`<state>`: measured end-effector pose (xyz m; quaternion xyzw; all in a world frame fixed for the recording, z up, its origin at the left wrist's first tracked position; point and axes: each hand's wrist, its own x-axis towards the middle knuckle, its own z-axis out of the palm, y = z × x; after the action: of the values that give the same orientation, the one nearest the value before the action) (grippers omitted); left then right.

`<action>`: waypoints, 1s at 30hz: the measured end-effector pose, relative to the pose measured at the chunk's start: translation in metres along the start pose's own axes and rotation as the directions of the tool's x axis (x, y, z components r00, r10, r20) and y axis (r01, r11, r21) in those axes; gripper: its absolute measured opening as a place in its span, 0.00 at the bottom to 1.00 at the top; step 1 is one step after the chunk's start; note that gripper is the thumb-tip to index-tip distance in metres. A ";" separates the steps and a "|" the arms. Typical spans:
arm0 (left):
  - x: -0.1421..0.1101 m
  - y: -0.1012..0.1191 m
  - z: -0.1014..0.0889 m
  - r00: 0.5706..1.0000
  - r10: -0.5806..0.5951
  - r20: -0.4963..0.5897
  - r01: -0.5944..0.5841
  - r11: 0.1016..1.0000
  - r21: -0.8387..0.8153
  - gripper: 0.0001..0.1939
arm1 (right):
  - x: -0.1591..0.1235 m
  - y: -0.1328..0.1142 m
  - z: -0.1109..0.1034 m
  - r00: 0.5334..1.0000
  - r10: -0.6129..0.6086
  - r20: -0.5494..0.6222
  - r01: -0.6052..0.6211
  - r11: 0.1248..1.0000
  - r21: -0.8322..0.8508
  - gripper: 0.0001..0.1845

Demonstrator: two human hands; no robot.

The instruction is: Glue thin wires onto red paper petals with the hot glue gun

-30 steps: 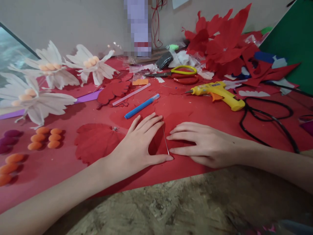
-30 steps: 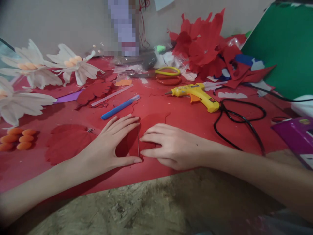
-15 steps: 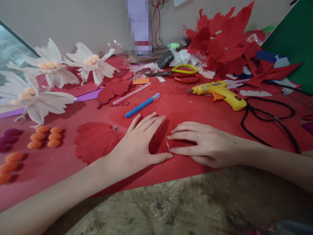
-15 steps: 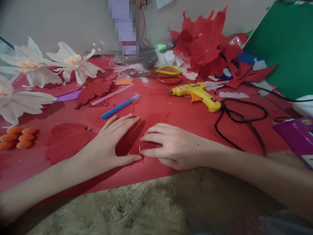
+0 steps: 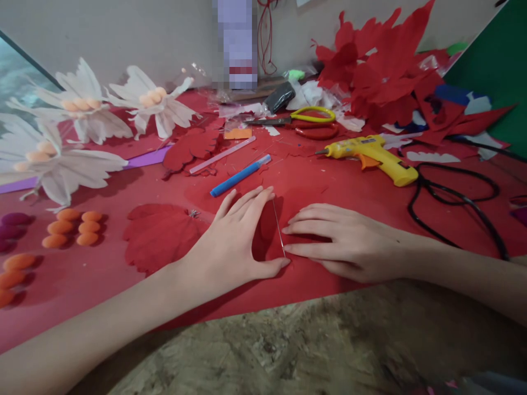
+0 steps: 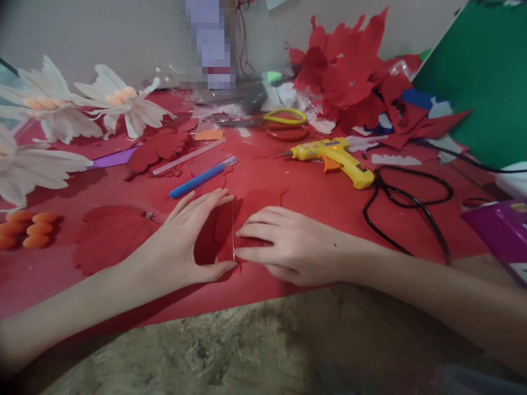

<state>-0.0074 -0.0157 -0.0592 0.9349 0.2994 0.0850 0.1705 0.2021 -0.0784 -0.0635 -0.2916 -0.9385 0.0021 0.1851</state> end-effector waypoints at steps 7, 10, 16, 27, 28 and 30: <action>0.000 0.000 -0.002 0.999 0.031 0.007 -0.031 0.999 0.022 0.38 | -0.001 0.000 0.002 1.000 0.004 0.028 -0.004 1.000 -0.008 0.19; 0.000 0.000 -0.002 0.999 0.050 0.009 -0.051 0.998 0.032 0.35 | 0.001 -0.001 0.002 1.000 -0.006 0.008 0.006 1.000 -0.021 0.18; -0.001 -0.001 -0.002 0.998 0.067 -0.003 -0.067 0.998 0.021 0.33 | -0.006 0.013 -0.024 0.905 0.355 -0.234 -0.404 0.890 -0.211 0.13; 0.001 0.000 -0.003 0.999 0.035 0.040 -0.037 0.999 0.039 0.36 | -0.058 0.083 -0.031 0.455 0.872 -0.182 -0.842 0.355 -0.406 0.10; 0.001 0.000 -0.003 0.999 0.035 0.037 -0.037 0.998 0.041 0.37 | -0.059 0.085 -0.032 0.460 0.869 -0.183 -0.844 0.364 -0.395 0.09; 0.001 -0.002 -0.001 0.999 0.038 0.024 -0.039 0.998 0.044 0.39 | -0.062 0.086 -0.035 0.483 0.852 -0.201 -0.842 0.389 -0.375 0.10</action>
<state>-0.0081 -0.0138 -0.0592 0.9450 0.2812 0.0707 0.1514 0.3090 -0.0445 -0.0619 -0.7601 -0.6365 -0.1050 0.0784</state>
